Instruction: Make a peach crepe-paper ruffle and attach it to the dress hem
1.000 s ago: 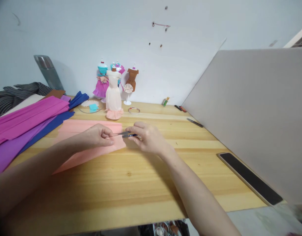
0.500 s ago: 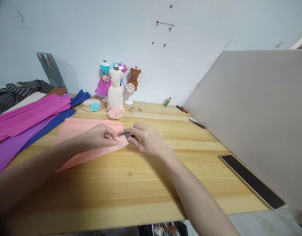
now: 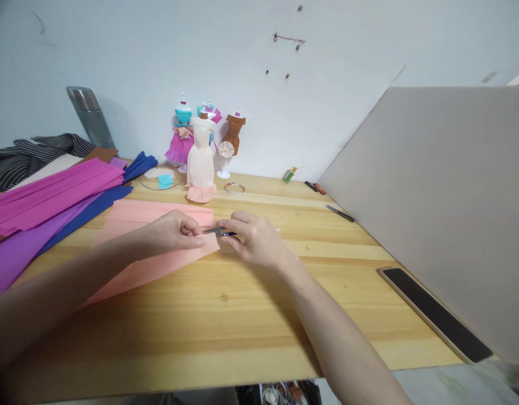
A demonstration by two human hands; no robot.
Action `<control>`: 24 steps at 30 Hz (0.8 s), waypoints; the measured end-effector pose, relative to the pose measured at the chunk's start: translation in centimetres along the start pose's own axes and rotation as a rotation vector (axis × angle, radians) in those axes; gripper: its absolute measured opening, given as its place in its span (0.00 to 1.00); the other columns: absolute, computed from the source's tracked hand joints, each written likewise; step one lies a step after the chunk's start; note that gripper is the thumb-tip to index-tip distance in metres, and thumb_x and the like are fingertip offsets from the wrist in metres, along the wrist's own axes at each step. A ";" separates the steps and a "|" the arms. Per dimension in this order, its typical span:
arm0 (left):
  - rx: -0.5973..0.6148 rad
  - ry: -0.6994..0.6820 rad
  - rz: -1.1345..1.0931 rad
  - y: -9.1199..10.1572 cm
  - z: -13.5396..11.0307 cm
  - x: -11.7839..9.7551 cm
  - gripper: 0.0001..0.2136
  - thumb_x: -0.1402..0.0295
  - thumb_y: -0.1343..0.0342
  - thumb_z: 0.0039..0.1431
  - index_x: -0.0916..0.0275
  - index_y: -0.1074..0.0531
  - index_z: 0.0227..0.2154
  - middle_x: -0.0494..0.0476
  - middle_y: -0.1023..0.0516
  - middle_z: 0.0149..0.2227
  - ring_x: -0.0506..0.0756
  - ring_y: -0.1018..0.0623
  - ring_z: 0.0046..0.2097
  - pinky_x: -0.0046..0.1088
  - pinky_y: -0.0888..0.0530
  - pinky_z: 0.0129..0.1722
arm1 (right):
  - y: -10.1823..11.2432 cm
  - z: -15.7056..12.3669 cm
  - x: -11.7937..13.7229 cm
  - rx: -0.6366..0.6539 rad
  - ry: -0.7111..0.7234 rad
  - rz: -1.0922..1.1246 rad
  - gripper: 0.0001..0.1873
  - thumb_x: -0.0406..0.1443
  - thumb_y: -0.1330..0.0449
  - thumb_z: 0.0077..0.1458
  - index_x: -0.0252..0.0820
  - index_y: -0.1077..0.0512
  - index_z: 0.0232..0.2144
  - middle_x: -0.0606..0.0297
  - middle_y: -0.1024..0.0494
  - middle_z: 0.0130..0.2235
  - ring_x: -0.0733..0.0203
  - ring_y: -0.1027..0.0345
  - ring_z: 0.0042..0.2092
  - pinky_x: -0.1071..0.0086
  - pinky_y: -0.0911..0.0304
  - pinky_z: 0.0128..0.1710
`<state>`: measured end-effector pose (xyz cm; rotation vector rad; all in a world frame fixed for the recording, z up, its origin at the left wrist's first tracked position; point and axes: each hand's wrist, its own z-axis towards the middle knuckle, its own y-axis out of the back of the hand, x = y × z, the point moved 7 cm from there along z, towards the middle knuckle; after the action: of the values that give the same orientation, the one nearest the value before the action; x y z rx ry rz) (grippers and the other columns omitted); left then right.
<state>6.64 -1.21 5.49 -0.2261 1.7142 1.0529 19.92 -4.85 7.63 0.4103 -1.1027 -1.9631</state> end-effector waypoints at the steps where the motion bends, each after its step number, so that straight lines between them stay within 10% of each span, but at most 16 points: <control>1: 0.007 0.000 0.000 -0.1 0.0 0.1 0.10 0.65 0.46 0.45 0.65 0.34 0.16 0.45 0.43 0.19 0.46 0.44 0.24 0.25 0.47 0.25 | 0.0 0.0 0.0 -0.002 0.004 0.001 0.11 0.33 0.45 0.58 0.36 0.27 0.42 0.59 0.26 0.31 0.63 0.33 0.30 0.72 0.38 0.29; 24: 0.078 -0.071 0.030 -0.9 0.2 0.5 0.11 0.64 0.47 0.47 0.64 0.37 0.17 0.45 0.45 0.19 0.46 0.44 0.24 0.26 0.49 0.24 | -0.1 0.1 0.8 0.017 0.097 0.019 0.13 0.35 0.48 0.61 0.38 0.27 0.43 0.62 0.29 0.26 0.62 0.36 0.29 0.70 0.41 0.28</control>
<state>7.10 -1.43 4.55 -0.1124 1.6958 1.0020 19.31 -5.44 7.70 0.4975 -1.0582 -1.8978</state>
